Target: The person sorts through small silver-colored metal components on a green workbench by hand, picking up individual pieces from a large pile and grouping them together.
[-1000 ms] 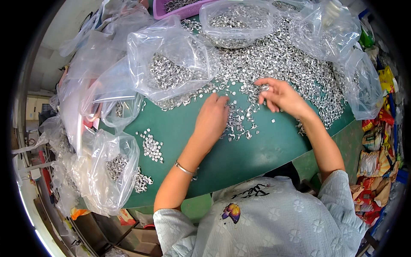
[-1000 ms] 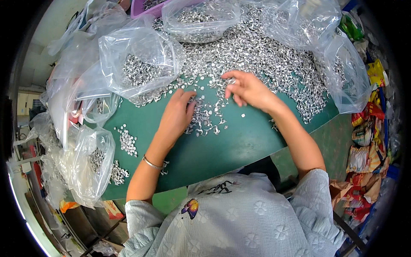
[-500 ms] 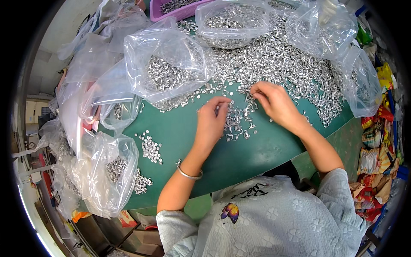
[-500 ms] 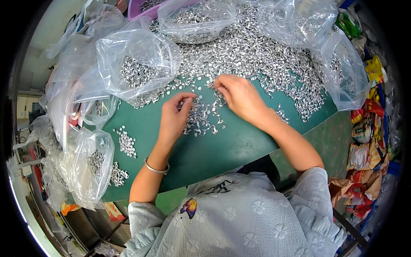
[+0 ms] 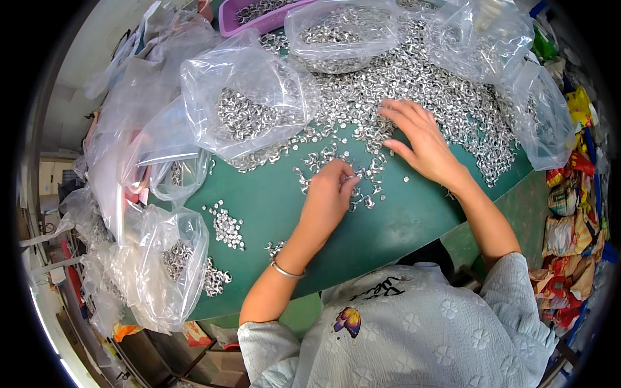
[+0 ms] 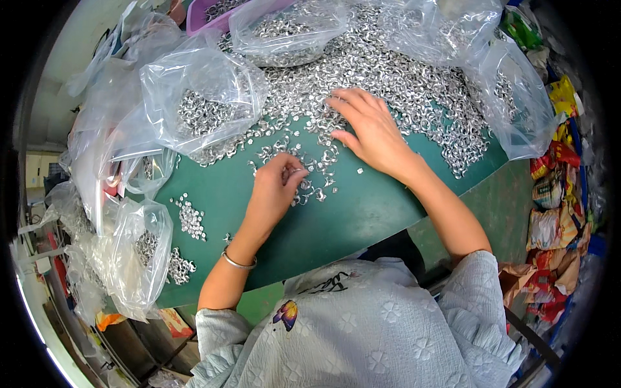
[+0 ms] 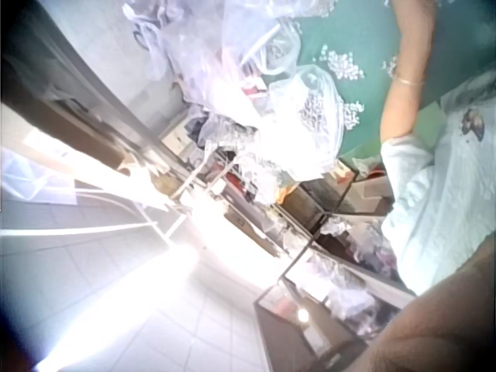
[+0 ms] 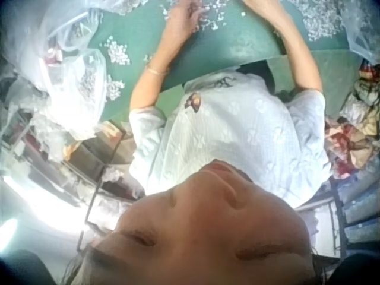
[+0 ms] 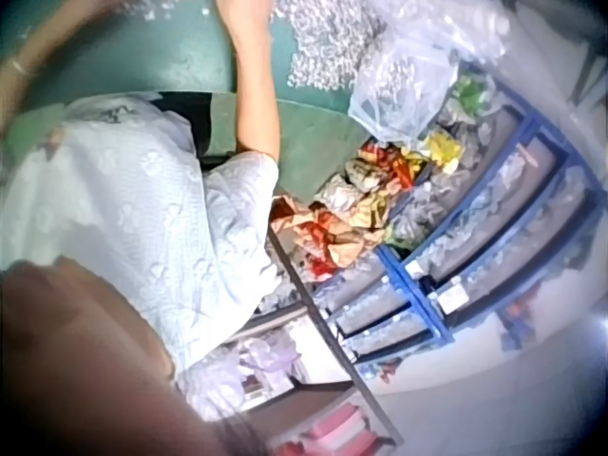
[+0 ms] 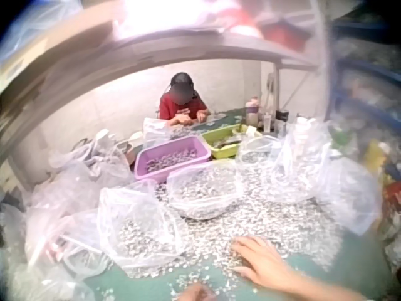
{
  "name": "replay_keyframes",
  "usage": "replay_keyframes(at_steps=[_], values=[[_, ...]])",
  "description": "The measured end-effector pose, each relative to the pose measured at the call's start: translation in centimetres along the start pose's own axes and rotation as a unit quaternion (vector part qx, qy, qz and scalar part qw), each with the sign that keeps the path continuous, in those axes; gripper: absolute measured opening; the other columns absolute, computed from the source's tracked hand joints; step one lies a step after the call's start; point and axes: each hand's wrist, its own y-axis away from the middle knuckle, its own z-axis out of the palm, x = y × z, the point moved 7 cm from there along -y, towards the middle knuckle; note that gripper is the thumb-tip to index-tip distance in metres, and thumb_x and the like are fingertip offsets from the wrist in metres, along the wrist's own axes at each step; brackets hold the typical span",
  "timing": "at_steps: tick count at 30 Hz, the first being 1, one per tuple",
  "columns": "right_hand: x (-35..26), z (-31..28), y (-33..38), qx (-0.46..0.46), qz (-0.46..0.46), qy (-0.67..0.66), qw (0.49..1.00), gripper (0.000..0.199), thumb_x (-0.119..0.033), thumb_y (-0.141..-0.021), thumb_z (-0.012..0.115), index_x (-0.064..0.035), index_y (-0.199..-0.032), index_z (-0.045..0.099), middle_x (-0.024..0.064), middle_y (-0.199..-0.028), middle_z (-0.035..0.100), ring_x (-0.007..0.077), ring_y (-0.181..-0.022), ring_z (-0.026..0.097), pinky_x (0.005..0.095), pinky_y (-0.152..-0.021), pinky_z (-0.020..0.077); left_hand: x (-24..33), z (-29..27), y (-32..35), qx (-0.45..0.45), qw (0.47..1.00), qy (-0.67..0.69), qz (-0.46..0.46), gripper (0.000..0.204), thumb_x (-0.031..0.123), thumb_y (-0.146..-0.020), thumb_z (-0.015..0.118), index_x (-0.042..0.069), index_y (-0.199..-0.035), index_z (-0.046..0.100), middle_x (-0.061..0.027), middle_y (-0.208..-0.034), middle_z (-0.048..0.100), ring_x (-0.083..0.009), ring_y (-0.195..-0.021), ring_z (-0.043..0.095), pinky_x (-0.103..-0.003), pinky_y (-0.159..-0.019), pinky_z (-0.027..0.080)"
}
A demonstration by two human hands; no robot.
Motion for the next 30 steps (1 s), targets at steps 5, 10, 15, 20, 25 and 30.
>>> replay_keyframes(at_steps=[5, 10, 15, 20, 25, 30], values=[[-0.1, 5.8, 1.5, -0.042, 0.065, 0.13, 0.988, 0.06, -0.039, -0.089, 0.057, -0.0036, -0.136, 0.043, 0.0217, -0.147, 0.028, 0.0423, -0.139, 0.019, 0.0607, -0.11, 0.0158, -2.0, -0.4, 0.4, -0.038, 0.912, 0.389, -0.122, 0.017, 0.007, -0.093, 0.052, -0.002, -0.107, 0.058, -0.0032, -0.08, 0.059, -0.0094, -0.066, 0.049, -0.021, -0.056, 0.039], [-5.2, 7.1, 3.2, -0.097, -0.045, -0.042, 0.993, 0.053, -0.027, -0.087, 0.062, -0.0021, -0.131, 0.047, 0.0203, -0.144, 0.034, 0.0386, -0.136, 0.027, 0.0584, -0.108, 0.0195, -3.6, -1.1, 2.5, 0.042, 0.792, 0.58, -0.187, 0.023, 0.003, -0.093, 0.048, -0.005, -0.113, 0.056, -0.0089, -0.09, 0.061, -0.0131, -0.077, 0.054, -0.024, -0.063, 0.045], [1.3, 1.4, -2.0, 0.105, 0.017, 0.031, 0.994, 0.043, -0.031, -0.085, 0.063, -0.0107, -0.123, 0.057, 0.0166, -0.134, 0.045, 0.0384, -0.129, 0.035, 0.054, -0.102, 0.0272, -3.7, -1.2, 3.5, 0.089, 0.777, 0.589, -0.205, 0.025, 0.005, -0.094, 0.049, -0.006, -0.116, 0.053, -0.0112, -0.094, 0.061, -0.0159, -0.081, 0.056, -0.027, -0.068, 0.049], [3.0, 5.2, -2.4, 0.035, 0.073, 0.131, 0.988, 0.059, -0.046, -0.086, 0.059, -0.0099, -0.132, 0.05, 0.0244, -0.143, 0.033, 0.0474, -0.135, 0.022, 0.0627, -0.107, 0.0198, -4.4, -0.5, 4.1, 0.046, 0.717, 0.676, -0.161, 0.029, 0.008, -0.095, 0.05, -0.009, -0.119, 0.05, -0.0146, -0.102, 0.06, -0.0183, -0.084, 0.058, -0.028, -0.073, 0.051], [0.4, 6.4, -0.2, -0.016, 0.07, 0.069, 0.995, 0.064, -0.044, -0.086, 0.061, -0.0062, -0.135, 0.044, 0.0231, -0.144, 0.03, 0.0449, -0.136, 0.023, 0.0617, -0.105, 0.022, -4.1, -1.6, 5.7, 0.119, 0.705, 0.664, -0.217, 0.041, 0.016, -0.097, 0.045, -0.009, -0.13, 0.041, -0.0216, -0.122, 0.054, -0.0293, -0.11, 0.054, -0.039, -0.097, 0.045], [-2.9, 6.7, 1.7, -0.083, 0.017, 0.06, 0.995, 0.066, -0.042, -0.087, 0.061, -0.0057, -0.138, 0.041, 0.0191, -0.148, 0.027, 0.0414, -0.138, 0.021, 0.0622, -0.107, 0.0201, -4.0, -3.2, 7.7, 0.088, 0.596, 0.78, -0.168, 0.042, 0.011, -0.096, 0.042, -0.009, -0.132, 0.037, -0.0245, -0.129, 0.049, -0.0345, -0.12, 0.048, -0.045, -0.103, 0.041]])
